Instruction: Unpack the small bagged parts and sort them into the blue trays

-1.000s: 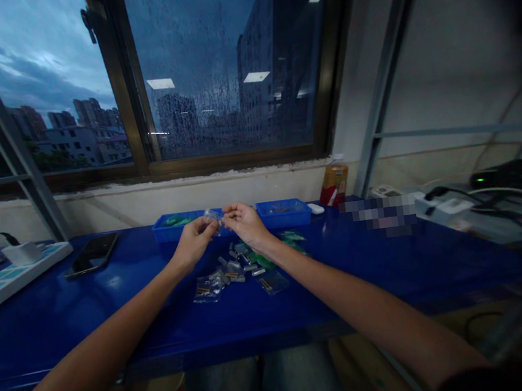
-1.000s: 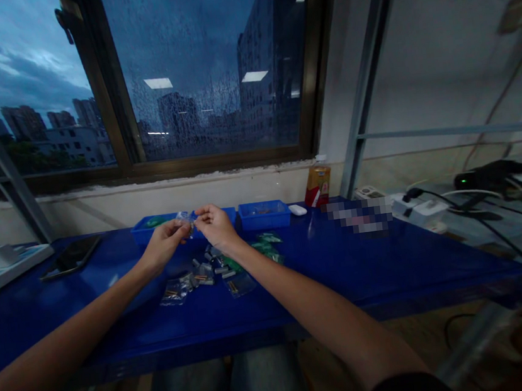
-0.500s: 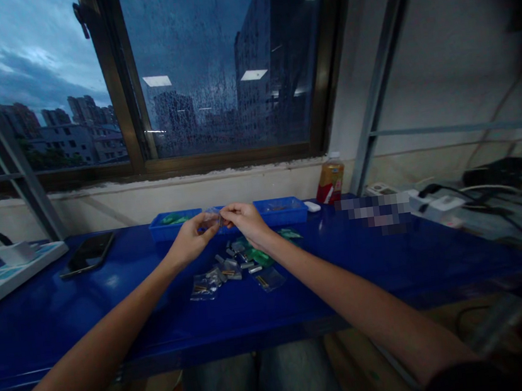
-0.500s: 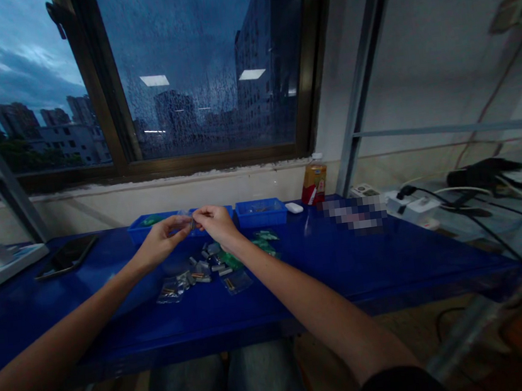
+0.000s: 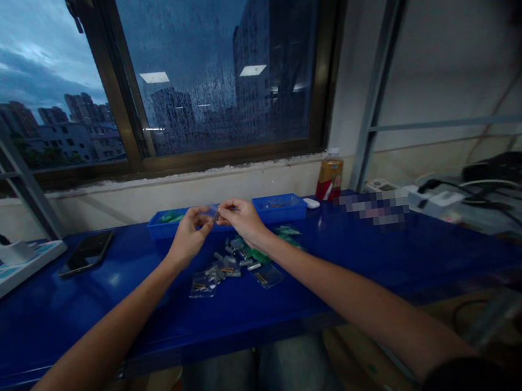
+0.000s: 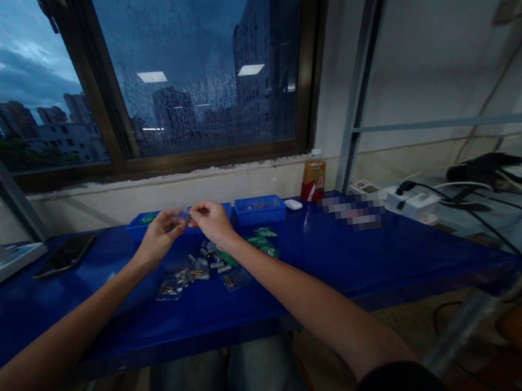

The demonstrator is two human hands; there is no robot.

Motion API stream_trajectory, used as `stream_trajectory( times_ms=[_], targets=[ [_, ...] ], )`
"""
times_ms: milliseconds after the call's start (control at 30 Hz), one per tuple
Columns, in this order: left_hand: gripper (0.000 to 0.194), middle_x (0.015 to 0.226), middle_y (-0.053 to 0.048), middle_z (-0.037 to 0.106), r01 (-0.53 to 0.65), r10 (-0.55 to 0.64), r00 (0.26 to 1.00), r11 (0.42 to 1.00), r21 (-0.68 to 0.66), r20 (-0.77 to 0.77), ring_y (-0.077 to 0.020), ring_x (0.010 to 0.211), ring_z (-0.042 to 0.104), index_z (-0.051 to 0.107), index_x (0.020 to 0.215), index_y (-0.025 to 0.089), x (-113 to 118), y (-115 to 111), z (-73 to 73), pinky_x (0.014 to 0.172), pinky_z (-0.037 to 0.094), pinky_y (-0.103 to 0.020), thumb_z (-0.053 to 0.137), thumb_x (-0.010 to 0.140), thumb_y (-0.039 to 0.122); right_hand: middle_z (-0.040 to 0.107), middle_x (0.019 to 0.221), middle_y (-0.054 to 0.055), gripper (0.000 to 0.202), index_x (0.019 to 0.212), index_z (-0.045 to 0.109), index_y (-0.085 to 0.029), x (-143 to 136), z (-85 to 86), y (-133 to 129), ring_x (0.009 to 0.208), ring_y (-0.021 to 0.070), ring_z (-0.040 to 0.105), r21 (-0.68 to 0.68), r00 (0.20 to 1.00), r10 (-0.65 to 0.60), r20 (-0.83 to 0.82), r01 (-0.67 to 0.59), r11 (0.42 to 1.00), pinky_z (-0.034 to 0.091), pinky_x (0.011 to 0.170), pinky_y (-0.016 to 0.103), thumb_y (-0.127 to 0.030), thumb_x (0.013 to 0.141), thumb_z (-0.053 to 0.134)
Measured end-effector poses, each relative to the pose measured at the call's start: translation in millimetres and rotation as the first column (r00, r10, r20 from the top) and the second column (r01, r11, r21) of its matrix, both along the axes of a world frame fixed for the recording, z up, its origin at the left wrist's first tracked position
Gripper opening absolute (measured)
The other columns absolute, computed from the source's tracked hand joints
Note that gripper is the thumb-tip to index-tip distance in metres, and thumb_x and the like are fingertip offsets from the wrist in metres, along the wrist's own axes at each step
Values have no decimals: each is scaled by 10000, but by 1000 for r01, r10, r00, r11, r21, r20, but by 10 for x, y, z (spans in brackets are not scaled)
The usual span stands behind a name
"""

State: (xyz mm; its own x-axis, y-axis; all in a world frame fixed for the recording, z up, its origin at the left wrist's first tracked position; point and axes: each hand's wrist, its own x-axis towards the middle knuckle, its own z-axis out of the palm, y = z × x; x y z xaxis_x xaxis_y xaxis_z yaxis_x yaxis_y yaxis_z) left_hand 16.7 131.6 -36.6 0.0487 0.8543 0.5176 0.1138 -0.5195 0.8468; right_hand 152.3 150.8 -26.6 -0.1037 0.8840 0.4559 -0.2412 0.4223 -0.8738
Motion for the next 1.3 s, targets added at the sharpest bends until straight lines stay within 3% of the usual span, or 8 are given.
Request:
stream_trajectory(
  times_ms=[133,300,600,933,1100,1300],
  targets=[
    [394,716,7,554,11,-10,998,1000,-24,61,-119,679,526,484,947,136,-16,16,-15,667,388,-250,662,623,271,540,624,-40,146,680,553,-145,-5,3,-19,564,66,543,-5,1000,7,-15,-7,1000,505,580,215,-243,623,644],
    [340,731,-15,586,30,-29,999,997,-70,16,-128,686,536,552,897,117,-38,-11,3,645,393,-245,659,630,299,532,612,-45,113,687,544,-150,-1,23,-24,560,65,526,29,997,46,62,-48,998,481,582,214,-216,637,621],
    [292,768,-30,629,-2,3,999,1000,-31,41,-134,693,556,601,848,120,3,-45,21,661,407,-249,655,647,324,555,588,-26,33,648,540,-151,-10,48,-61,531,76,512,41,986,-22,164,15,999,429,544,213,-144,657,571],
    [349,663,-19,597,-1,0,1000,997,-75,-8,-128,624,509,612,742,125,-58,-34,55,581,373,-227,660,633,453,597,648,-7,20,686,571,-162,9,19,3,618,108,554,211,938,-127,323,60,976,456,631,250,-150,679,558],
    [337,641,-11,591,30,-34,999,995,-96,-36,-119,589,496,597,712,129,-28,-84,101,561,357,-225,655,636,453,574,674,-9,78,729,563,-163,10,26,3,642,100,543,236,953,-160,257,98,967,456,638,234,-131,658,559],
    [319,615,0,557,58,-62,996,996,-61,-57,-116,585,478,566,678,134,-33,-57,86,561,349,-222,629,654,445,549,619,-34,126,779,563,-161,8,44,-25,577,83,526,112,979,-79,189,58,992,440,579,209,-149,655,581]
  ],
)
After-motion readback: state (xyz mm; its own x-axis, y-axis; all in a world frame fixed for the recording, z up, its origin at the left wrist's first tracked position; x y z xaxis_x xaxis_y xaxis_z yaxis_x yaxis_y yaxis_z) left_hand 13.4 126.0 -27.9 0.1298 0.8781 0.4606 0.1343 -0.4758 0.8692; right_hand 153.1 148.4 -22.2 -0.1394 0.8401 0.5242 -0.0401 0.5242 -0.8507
